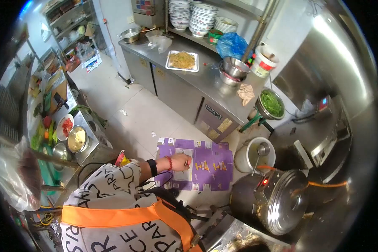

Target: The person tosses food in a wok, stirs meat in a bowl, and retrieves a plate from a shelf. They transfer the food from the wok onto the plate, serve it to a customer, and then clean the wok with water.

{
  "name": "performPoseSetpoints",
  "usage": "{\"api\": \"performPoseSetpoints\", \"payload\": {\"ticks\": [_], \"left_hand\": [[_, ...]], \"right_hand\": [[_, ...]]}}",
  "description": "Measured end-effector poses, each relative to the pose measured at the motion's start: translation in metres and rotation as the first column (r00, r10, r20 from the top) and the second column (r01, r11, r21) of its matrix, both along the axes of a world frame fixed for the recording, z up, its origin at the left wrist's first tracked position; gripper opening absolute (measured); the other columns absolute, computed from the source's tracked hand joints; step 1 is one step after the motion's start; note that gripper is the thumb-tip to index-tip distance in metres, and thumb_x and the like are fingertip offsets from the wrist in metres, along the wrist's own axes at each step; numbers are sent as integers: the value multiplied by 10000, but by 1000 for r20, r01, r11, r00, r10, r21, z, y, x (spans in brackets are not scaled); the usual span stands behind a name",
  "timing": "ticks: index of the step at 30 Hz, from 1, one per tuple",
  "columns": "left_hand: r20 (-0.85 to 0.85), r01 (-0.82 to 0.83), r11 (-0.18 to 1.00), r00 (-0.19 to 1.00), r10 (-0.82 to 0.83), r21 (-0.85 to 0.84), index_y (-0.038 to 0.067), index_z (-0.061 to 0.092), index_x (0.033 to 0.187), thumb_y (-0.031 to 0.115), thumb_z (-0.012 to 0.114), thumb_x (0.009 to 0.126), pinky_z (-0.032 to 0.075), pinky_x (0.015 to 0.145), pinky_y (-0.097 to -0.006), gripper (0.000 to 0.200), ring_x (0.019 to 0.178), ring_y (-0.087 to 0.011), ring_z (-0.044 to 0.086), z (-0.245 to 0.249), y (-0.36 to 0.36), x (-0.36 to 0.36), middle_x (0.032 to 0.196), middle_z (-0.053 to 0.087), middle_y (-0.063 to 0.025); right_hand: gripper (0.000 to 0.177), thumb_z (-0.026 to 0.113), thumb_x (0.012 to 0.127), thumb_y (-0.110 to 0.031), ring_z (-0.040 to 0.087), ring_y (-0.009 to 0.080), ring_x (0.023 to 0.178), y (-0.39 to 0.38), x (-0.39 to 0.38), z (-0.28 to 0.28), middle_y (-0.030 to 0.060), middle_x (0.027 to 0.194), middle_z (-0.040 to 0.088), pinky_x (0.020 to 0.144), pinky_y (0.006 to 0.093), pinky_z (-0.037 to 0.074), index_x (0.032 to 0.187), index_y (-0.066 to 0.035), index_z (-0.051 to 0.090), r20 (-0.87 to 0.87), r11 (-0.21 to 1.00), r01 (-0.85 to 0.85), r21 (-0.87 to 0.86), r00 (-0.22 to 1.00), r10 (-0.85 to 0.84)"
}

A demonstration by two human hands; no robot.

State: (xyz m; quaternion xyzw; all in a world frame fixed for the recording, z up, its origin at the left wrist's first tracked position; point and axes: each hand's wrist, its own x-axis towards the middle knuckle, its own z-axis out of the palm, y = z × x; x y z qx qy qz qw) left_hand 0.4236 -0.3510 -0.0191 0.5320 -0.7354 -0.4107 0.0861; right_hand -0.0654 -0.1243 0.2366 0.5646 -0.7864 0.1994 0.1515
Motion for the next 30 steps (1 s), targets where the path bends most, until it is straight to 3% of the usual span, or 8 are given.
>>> {"api": "performPoseSetpoints", "payload": {"ticks": [1, 2, 6, 10, 12, 20, 26, 30], "left_hand": [[-37, -57, 998, 998, 55, -29, 38, 587, 820, 195, 624, 737, 472, 691, -376, 182, 774, -311, 603, -5, 0, 12, 794, 622, -154], [-74, -115, 992, 991, 111, -54, 37, 587, 819, 190, 627, 737, 472, 688, -380, 178, 769, -315, 602, -9, 2, 24, 791, 620, -158], [-118, -298, 954, 948, 296, -6, 25, 586, 837, 200, 634, 711, 475, 700, -407, 221, 787, -353, 603, -9, 5, 69, 806, 628, -176], [-203, -534, 833, 808, 553, 144, 39, 576, 867, 114, 633, 747, 469, 645, -323, 152, 701, -218, 601, 15, 0, 122, 745, 617, -111], [-218, -547, 836, 812, 542, 43, 38, 581, 875, 82, 626, 756, 461, 609, -291, 135, 667, -160, 580, 20, -9, 154, 716, 602, -91], [-9, -886, 455, 456, 890, 88, 36, 607, 838, 166, 655, 758, 464, 563, -307, 160, 591, -182, 585, -21, -55, 225, 643, 604, -98], [38, -934, 354, 356, 934, 46, 33, 606, 842, 185, 650, 762, 460, 562, -306, 177, 594, -189, 583, 23, -124, 246, 643, 593, -100], [82, -957, 279, 285, 955, 76, 35, 604, 842, 189, 650, 765, 456, 563, -300, 178, 588, -184, 576, 29, -142, 261, 636, 585, -96]], "right_hand": [[285, 574, 840, -76, 638, 229, 880, -53, 53, 15, 181, 1152, 580, 695, 329, 532, 1115, -4, 592, 182, 980, 47, 192, 980, -82], [263, 509, 866, -44, 605, 141, 746, -93, 23, -60, 97, 921, 650, 622, 273, 501, 1110, 2, 593, 413, 974, -173, -148, 884, 219], [405, 686, 743, -38, 544, 105, 718, -234, 160, -90, 73, 854, 616, 643, 243, 461, 1126, 16, 567, 515, 908, -417, -34, 771, 373], [602, 741, 669, -96, 552, 276, 984, -351, 262, -143, 170, 1097, 546, 837, 366, 445, 1207, -9, 486, 306, 709, -695, -120, 653, 692], [552, 764, 639, -153, 542, 307, 929, -396, 321, -145, 157, 984, 550, 824, 376, 436, 1110, -7, 515, 457, 672, -736, -81, 572, 681], [354, 750, 646, -201, 510, 303, 773, -616, 488, -220, 113, 799, 513, 693, 375, 422, 808, -46, 476, 475, 460, -878, -134, 351, 807], [331, 743, 645, -199, 519, 323, 790, -719, 602, -281, 120, 794, 531, 703, 409, 420, 780, -55, 478, 543, 480, -877, 16, 411, 732], [359, 744, 647, -239, 546, 337, 933, -761, 645, -320, 152, 940, 589, 781, 420, 457, 869, -30, 554, 474, 489, -803, 340, 595, 649]]}}
